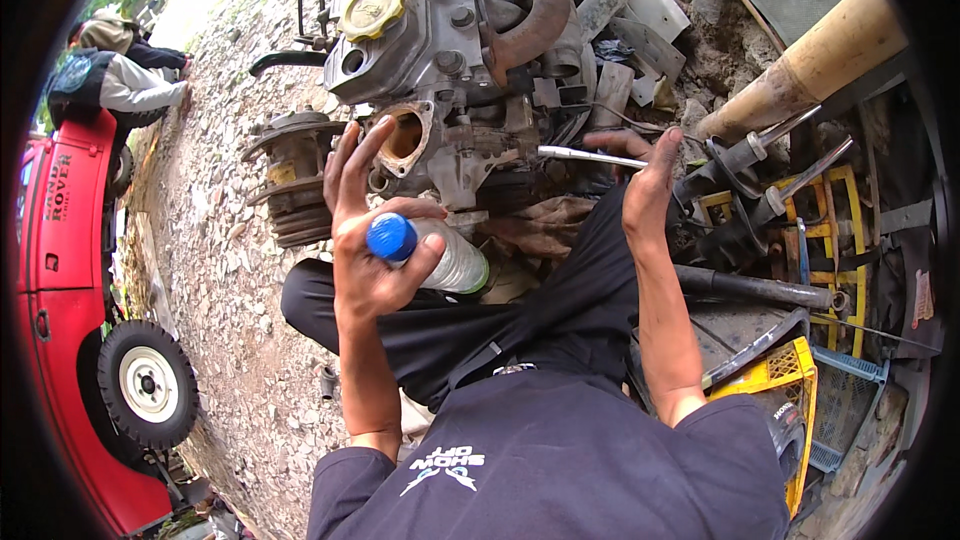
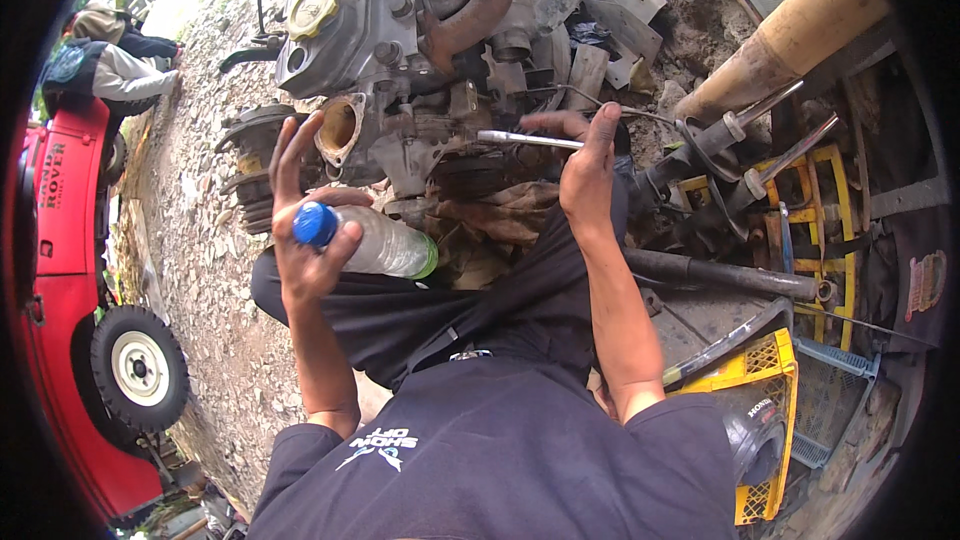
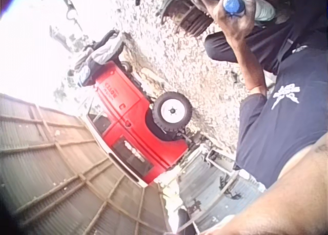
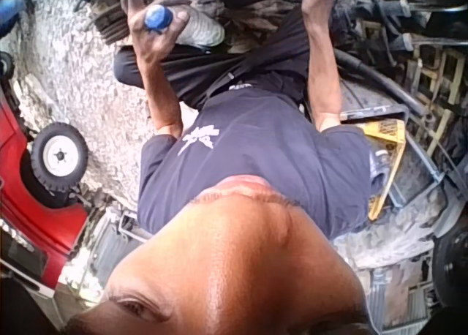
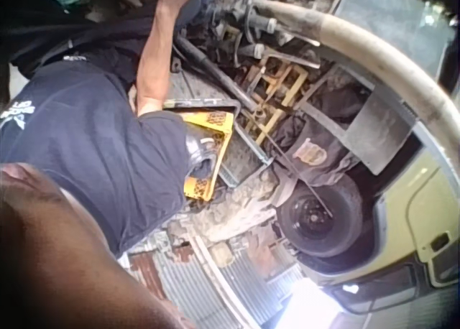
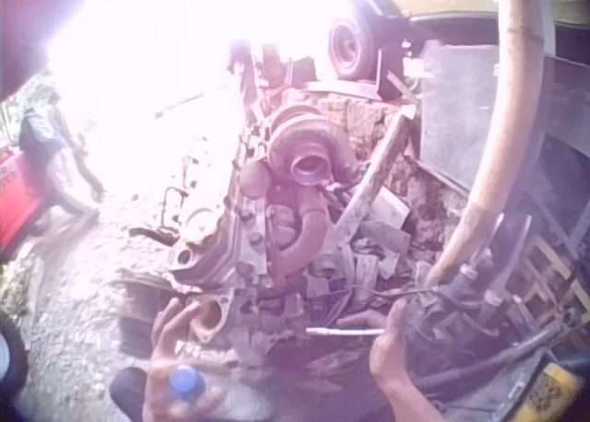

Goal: The person is cleaning and manipulating components of a detached engine block while sitting on the ground, using a cloth to wipe parts and a tool to reach into small openings.

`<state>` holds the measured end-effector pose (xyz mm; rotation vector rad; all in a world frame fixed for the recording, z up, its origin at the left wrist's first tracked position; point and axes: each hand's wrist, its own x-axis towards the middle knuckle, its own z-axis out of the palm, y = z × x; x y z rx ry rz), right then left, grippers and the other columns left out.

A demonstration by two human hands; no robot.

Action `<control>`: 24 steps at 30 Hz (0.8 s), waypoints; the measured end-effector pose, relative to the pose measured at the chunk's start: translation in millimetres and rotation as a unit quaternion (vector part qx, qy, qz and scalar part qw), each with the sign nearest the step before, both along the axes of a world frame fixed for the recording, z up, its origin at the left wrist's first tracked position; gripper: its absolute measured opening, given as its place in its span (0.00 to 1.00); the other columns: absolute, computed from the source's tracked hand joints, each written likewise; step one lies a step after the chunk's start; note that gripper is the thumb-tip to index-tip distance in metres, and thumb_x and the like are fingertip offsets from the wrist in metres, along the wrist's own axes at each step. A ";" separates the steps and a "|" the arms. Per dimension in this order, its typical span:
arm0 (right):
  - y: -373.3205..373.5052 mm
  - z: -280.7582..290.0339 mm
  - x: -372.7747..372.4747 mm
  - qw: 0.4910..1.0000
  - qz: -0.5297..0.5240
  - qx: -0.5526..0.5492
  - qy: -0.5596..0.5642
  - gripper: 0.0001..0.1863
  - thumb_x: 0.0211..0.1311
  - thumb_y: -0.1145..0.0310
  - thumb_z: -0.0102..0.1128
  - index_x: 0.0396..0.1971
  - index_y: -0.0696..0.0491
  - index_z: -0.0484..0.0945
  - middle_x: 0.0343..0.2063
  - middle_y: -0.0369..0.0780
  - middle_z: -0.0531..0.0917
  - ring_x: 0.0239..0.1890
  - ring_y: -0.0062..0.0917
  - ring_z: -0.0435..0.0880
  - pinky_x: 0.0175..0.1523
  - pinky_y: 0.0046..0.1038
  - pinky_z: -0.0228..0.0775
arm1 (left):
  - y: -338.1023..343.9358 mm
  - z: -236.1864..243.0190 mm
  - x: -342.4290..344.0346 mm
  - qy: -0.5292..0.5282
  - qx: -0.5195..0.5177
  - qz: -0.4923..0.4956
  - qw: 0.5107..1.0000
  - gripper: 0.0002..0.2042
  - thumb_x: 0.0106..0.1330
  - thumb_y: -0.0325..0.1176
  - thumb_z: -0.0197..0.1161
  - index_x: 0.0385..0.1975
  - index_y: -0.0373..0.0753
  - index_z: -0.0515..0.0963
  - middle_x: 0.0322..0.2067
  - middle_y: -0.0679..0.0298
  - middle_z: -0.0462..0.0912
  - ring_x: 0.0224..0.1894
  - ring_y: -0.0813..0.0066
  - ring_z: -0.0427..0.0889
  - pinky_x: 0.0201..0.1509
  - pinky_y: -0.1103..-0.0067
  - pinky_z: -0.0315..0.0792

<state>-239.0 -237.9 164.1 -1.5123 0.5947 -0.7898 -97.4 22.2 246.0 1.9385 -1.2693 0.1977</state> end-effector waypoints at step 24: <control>30.3 -0.5 51.7 0.993 0.102 -0.054 -0.010 0.09 0.60 0.68 0.71 0.37 0.58 0.87 0.30 0.37 0.89 0.34 0.18 0.85 0.42 0.22 0.75 | -16.3 -42.8 2.5 0.055 0.022 0.017 0.998 0.08 0.47 0.40 0.72 0.24 0.45 0.89 0.71 0.58 0.63 0.79 0.45 0.40 0.80 0.54 0.39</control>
